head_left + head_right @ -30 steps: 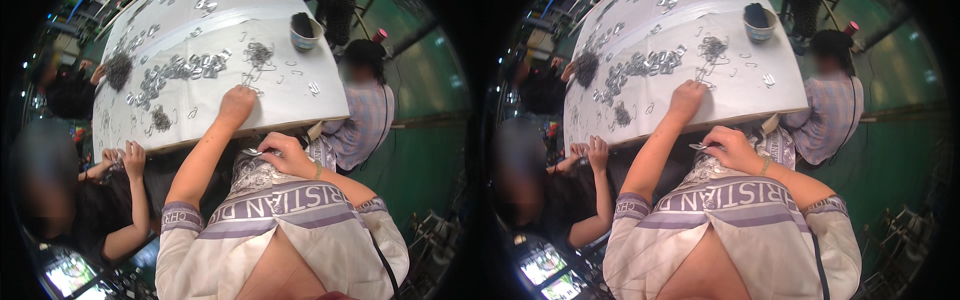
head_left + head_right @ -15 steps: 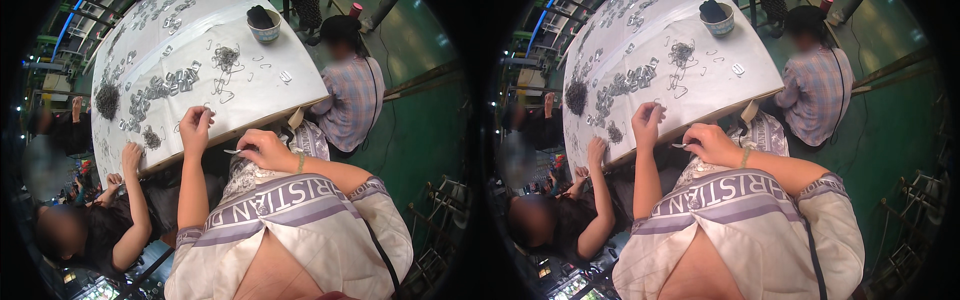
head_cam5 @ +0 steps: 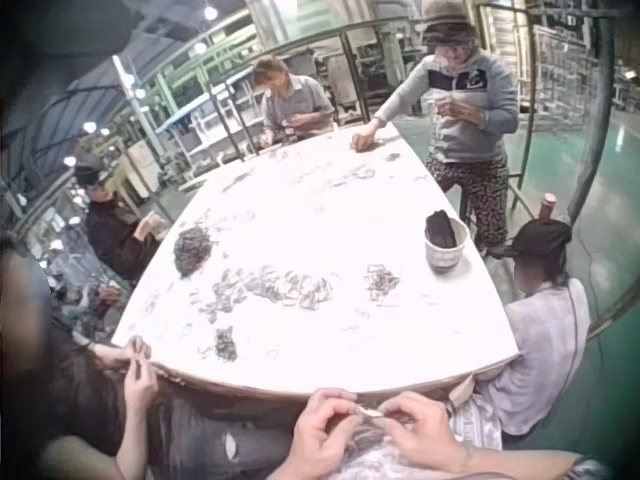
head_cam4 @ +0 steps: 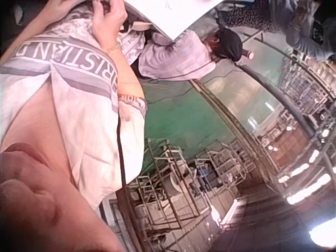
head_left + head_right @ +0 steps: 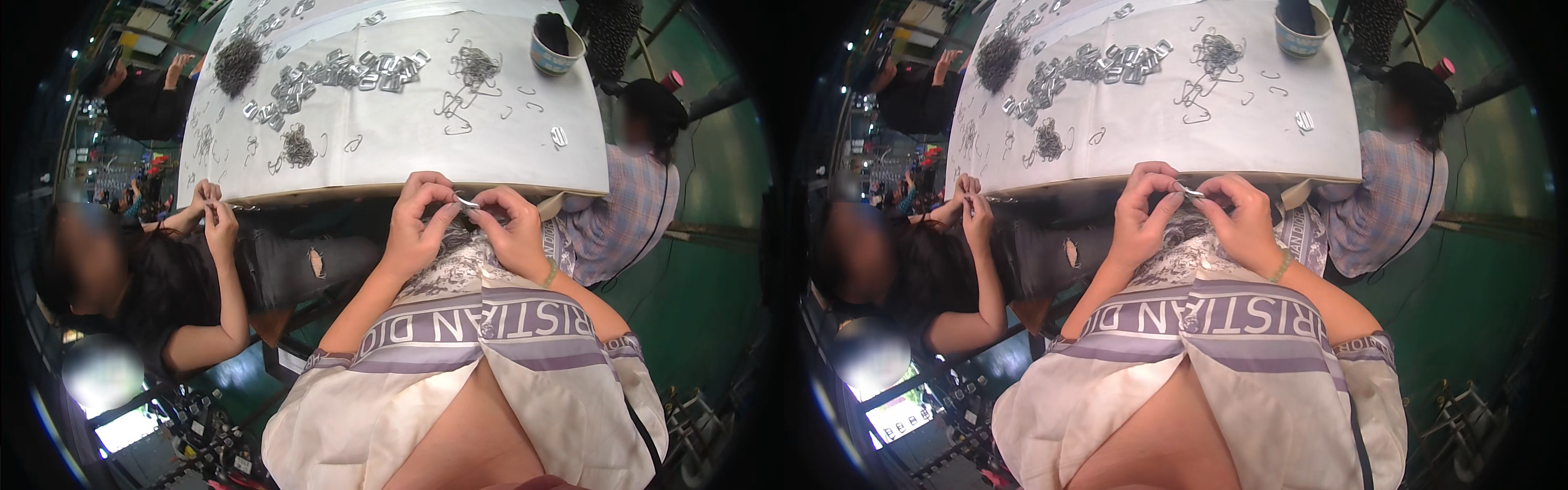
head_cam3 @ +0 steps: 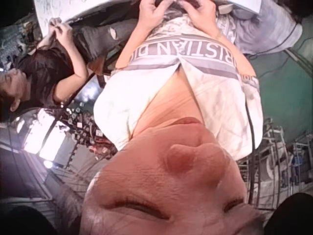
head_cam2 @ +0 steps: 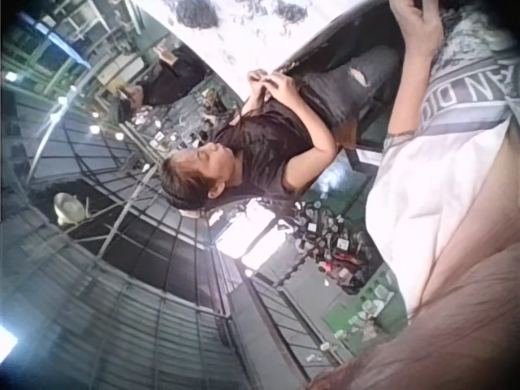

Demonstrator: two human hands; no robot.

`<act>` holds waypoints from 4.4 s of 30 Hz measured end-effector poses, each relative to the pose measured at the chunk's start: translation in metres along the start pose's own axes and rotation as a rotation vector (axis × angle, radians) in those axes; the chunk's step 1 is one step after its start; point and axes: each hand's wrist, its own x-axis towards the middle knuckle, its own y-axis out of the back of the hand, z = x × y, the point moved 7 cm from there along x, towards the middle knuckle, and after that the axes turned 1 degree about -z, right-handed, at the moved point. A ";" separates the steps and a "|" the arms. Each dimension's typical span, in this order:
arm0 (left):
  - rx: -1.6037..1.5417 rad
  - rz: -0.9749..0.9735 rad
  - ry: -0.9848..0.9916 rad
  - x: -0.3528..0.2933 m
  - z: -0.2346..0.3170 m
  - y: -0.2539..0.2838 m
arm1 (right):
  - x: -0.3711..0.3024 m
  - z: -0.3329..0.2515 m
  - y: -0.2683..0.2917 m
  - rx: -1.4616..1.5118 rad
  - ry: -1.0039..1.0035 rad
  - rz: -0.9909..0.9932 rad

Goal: The person assembles small metal parts by hand at a table. They pick up a metal buckle and a wire, insert the wire through the buckle, and place the assembled unit on the table. This process is repeated continuously with other parts.

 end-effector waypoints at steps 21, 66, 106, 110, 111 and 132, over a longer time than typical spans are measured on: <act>0.009 0.023 -0.068 -0.012 -0.007 -0.001 | 0.240 0.023 -0.083 -1.232 0.580 -0.155; 0.785 0.001 -0.287 0.106 -0.052 -0.006 | 0.014 -0.017 -0.005 -0.242 -0.031 -0.182; -0.286 0.034 -0.002 -0.008 -0.023 0.026 | 0.111 -0.020 -0.030 -0.431 0.219 -0.227; -0.195 0.019 -0.026 -0.008 -0.017 0.020 | 0.174 0.011 -0.073 -0.691 0.249 -0.187; -0.168 0.009 -0.023 -0.007 -0.016 0.019 | 0.187 0.017 -0.085 -0.746 0.271 -0.162; -0.059 0.169 0.121 -0.007 -0.032 0.014 | 0.065 -0.007 -0.026 0.036 -0.349 -0.311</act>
